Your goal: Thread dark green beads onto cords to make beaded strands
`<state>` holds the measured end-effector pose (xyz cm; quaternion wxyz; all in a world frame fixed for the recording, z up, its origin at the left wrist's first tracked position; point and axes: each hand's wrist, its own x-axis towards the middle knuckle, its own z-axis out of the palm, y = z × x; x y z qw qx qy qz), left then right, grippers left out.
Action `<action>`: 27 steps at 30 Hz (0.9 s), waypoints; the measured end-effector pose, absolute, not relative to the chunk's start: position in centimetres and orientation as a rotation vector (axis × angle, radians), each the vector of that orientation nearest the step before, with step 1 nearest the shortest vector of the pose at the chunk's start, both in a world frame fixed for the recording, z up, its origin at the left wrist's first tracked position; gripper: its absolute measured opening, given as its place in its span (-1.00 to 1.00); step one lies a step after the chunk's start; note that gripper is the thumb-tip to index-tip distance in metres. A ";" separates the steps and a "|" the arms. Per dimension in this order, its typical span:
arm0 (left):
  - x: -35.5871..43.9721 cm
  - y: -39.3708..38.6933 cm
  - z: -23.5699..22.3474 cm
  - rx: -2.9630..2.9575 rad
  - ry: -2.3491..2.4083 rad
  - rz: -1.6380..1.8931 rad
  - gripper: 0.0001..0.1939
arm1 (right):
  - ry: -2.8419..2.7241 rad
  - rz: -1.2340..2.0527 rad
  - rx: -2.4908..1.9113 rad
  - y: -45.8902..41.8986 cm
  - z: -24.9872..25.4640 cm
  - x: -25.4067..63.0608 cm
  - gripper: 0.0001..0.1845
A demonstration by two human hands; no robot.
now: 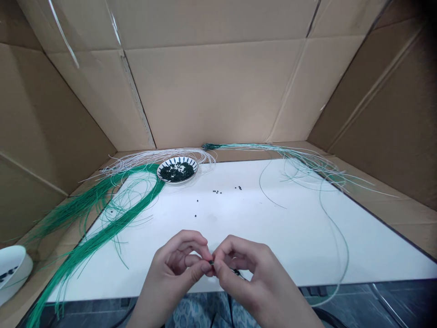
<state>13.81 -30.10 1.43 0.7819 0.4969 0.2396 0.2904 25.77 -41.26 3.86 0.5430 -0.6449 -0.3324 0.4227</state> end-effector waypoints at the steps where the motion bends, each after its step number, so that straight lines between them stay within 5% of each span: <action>1: 13.8 -30.1 1.4 1.076 0.517 0.625 -0.71 | -0.792 1.005 -1.526 -41.3 3.8 25.8 -0.88; 27: 13.8 -30.2 1.3 1.108 0.539 0.633 -0.68 | -0.803 0.928 -1.585 -41.5 4.2 25.5 -0.94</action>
